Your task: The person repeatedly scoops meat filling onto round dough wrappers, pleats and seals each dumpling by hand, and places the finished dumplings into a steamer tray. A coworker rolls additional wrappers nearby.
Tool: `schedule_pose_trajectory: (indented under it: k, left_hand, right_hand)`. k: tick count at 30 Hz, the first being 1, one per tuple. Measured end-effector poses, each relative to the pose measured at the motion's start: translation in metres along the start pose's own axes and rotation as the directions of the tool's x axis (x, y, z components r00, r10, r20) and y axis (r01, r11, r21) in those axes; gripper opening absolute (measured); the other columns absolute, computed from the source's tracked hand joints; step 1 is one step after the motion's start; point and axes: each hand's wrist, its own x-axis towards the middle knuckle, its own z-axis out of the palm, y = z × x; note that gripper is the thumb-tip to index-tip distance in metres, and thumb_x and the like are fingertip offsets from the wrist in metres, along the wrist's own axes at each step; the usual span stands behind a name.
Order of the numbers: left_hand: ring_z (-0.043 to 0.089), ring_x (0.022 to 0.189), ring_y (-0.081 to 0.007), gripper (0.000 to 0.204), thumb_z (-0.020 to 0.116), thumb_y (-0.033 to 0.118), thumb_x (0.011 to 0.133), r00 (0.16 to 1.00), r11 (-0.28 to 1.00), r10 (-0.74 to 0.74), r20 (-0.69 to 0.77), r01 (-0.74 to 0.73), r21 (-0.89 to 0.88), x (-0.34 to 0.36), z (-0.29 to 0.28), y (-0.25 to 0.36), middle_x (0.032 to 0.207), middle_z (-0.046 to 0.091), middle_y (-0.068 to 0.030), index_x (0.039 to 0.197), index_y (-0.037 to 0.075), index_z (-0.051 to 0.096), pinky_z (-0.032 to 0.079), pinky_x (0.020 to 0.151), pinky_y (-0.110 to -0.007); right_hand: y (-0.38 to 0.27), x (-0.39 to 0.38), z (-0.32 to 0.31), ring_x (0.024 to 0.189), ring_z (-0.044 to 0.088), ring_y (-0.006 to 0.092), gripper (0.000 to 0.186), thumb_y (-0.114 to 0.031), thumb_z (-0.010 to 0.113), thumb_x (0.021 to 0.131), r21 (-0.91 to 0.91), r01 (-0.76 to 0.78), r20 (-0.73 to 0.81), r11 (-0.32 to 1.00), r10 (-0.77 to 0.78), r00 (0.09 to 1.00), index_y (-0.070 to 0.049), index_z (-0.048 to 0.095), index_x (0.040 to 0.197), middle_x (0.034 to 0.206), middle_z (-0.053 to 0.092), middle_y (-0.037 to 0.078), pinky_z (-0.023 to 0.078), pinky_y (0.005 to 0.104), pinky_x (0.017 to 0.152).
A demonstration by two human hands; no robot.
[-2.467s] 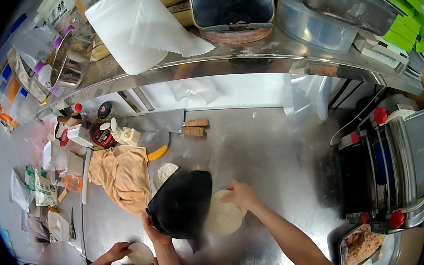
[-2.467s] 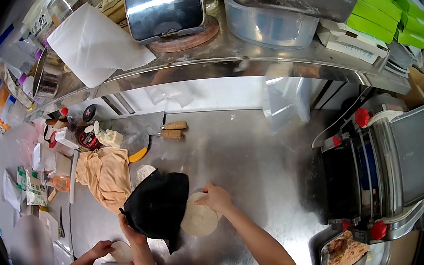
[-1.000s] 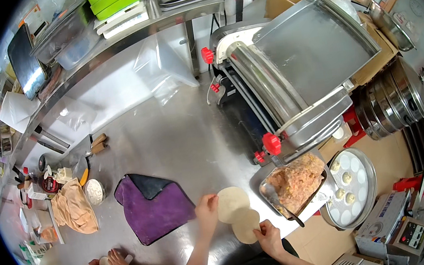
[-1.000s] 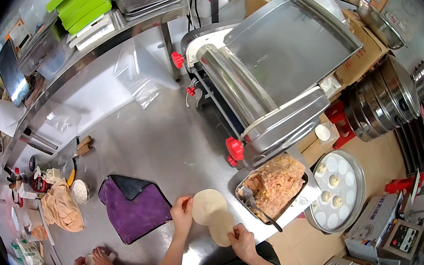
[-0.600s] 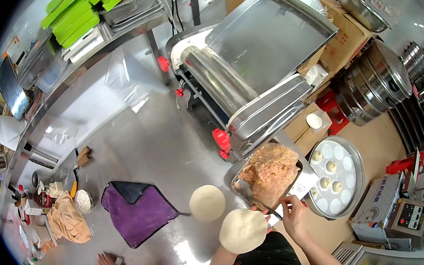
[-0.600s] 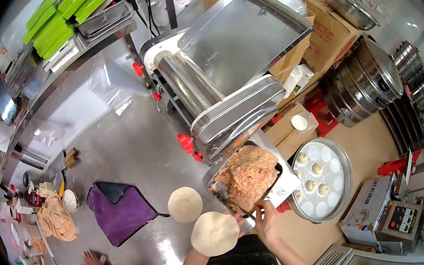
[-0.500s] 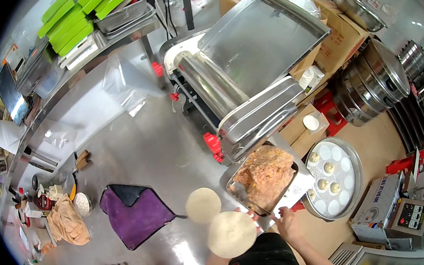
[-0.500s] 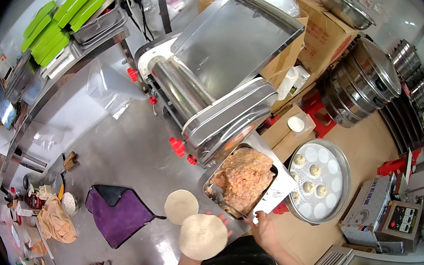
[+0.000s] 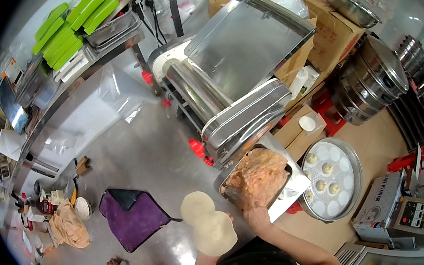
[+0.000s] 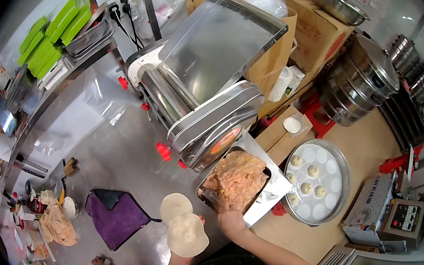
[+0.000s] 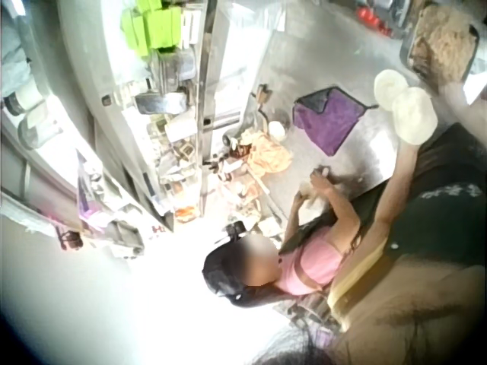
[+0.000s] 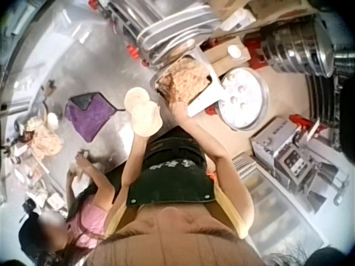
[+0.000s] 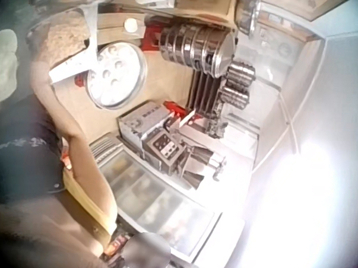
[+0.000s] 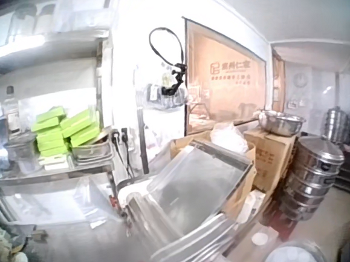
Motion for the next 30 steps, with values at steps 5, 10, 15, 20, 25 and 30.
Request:
schedule_pose_trajectory:
  k: [5,10,15,20,25,30]
  left_hand:
    - [0.057,0.114,-0.0363,0.048,0.053,0.039,0.092,0.997,0.984,-0.015,0.079,0.029,-0.174,0.016,0.006,-0.007,0.125,0.059,-0.0170,0.127,0.006,0.054,0.047,0.099,-0.048]
    - [0.058,0.113,-0.0334,0.045,0.051,0.039,0.093,1.000,0.989,0.000,0.015,0.002,-0.150,0.064,-0.034,-0.031,0.124,0.059,-0.0155,0.126,0.009,0.056,0.047,0.098,-0.048]
    - [0.057,0.116,-0.0279,0.046,0.046,0.040,0.096,0.998,0.987,0.003,0.064,0.007,-0.161,0.077,-0.048,-0.043,0.128,0.058,-0.0119,0.128,0.009,0.053,0.048,0.098,-0.044]
    - [0.059,0.112,-0.0302,0.044,0.047,0.038,0.094,1.000,0.991,0.027,-0.003,-0.027,-0.130,0.077,-0.043,-0.044,0.126,0.059,-0.0141,0.126,0.009,0.056,0.050,0.094,-0.045]
    - [0.059,0.114,-0.0288,0.044,0.047,0.039,0.095,0.998,0.989,0.025,0.064,-0.016,-0.145,0.080,-0.056,-0.045,0.126,0.059,-0.0133,0.127,0.010,0.054,0.050,0.095,-0.044]
    - [0.058,0.113,-0.0251,0.042,0.043,0.038,0.098,0.999,0.994,0.018,0.039,-0.013,-0.105,0.076,-0.049,-0.047,0.124,0.058,-0.0084,0.127,0.010,0.052,0.050,0.093,-0.040]
  right_hand:
    - [0.011,-0.013,-0.031,0.067,0.066,0.0291,0.051,-0.006,0.054,0.079,0.289,-0.041,0.077,0.957,0.020,0.997,0.004,0.051,0.129,0.090,0.061,0.016,0.055,0.0360,0.059]
    - [0.035,-0.015,-0.085,0.062,0.063,0.0316,0.057,-0.001,0.052,0.076,0.322,-0.192,-0.064,0.927,0.223,0.973,0.000,0.049,0.134,0.084,0.059,0.016,0.052,0.0396,0.053]
    - [0.029,-0.007,-0.069,0.061,0.064,0.0293,0.059,-0.003,0.053,0.077,0.216,-0.184,-0.060,0.959,0.201,0.978,0.004,0.045,0.135,0.084,0.059,0.015,0.053,0.0372,0.053]
    - [0.016,-0.036,-0.060,0.063,0.064,0.0291,0.061,-0.003,0.053,0.078,0.203,-0.229,0.008,0.952,0.232,0.973,0.005,0.041,0.138,0.088,0.059,0.015,0.053,0.0374,0.054]
    - [0.038,-0.042,-0.083,0.060,0.063,0.0311,0.065,0.002,0.052,0.075,0.232,-0.264,-0.001,0.936,0.271,0.963,-0.001,0.042,0.139,0.086,0.059,0.015,0.051,0.0405,0.052]
    - [0.083,-0.009,-0.089,0.061,0.061,0.0377,0.072,0.007,0.049,0.075,0.380,-0.270,-0.121,0.884,0.337,0.934,-0.013,0.039,0.144,0.075,0.058,0.019,0.049,0.0453,0.056]
